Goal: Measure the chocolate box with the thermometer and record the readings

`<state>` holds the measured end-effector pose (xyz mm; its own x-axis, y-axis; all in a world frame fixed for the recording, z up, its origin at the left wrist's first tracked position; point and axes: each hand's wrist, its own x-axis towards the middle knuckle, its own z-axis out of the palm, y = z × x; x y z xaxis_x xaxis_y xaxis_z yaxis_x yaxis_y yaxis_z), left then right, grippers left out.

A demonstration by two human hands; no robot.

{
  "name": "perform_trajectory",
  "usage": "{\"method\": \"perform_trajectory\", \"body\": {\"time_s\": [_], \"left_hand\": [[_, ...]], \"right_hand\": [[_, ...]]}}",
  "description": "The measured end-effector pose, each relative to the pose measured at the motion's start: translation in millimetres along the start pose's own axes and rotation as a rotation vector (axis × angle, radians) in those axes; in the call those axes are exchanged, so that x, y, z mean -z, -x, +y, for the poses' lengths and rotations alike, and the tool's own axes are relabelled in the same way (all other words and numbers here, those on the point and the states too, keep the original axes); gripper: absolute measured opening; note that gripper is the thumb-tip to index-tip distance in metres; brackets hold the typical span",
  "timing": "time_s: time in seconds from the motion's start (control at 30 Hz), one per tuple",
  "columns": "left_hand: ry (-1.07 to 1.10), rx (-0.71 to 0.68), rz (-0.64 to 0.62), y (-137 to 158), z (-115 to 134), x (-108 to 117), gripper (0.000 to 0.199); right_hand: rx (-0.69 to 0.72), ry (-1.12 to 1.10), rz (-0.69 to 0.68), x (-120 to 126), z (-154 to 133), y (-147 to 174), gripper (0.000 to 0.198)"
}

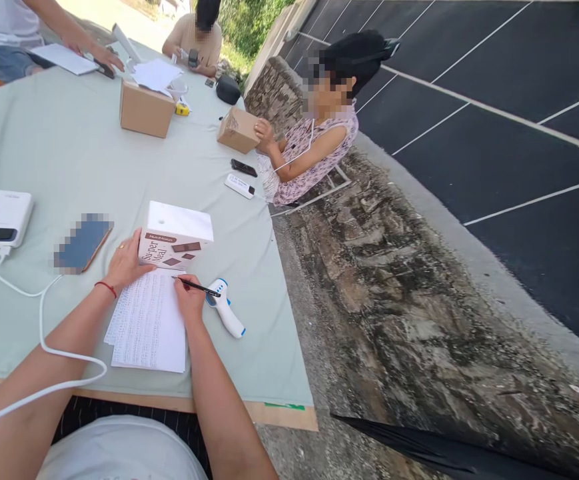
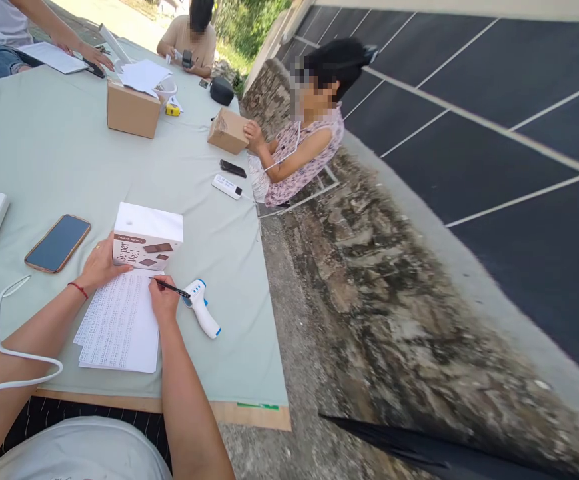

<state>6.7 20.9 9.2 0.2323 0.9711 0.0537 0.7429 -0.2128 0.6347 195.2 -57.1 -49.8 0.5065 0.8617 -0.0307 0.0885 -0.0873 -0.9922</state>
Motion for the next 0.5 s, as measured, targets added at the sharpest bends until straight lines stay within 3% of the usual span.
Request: {"method": "perform_trajectory", "body": {"time_s": [0.5], "left_hand": [[0.016, 0.0, -0.003, -0.8, -2.2, -3.7, 0.102]], "right_hand": [[0.017, 0.093, -0.038, 1.0, 1.0, -0.6, 0.018]]}}
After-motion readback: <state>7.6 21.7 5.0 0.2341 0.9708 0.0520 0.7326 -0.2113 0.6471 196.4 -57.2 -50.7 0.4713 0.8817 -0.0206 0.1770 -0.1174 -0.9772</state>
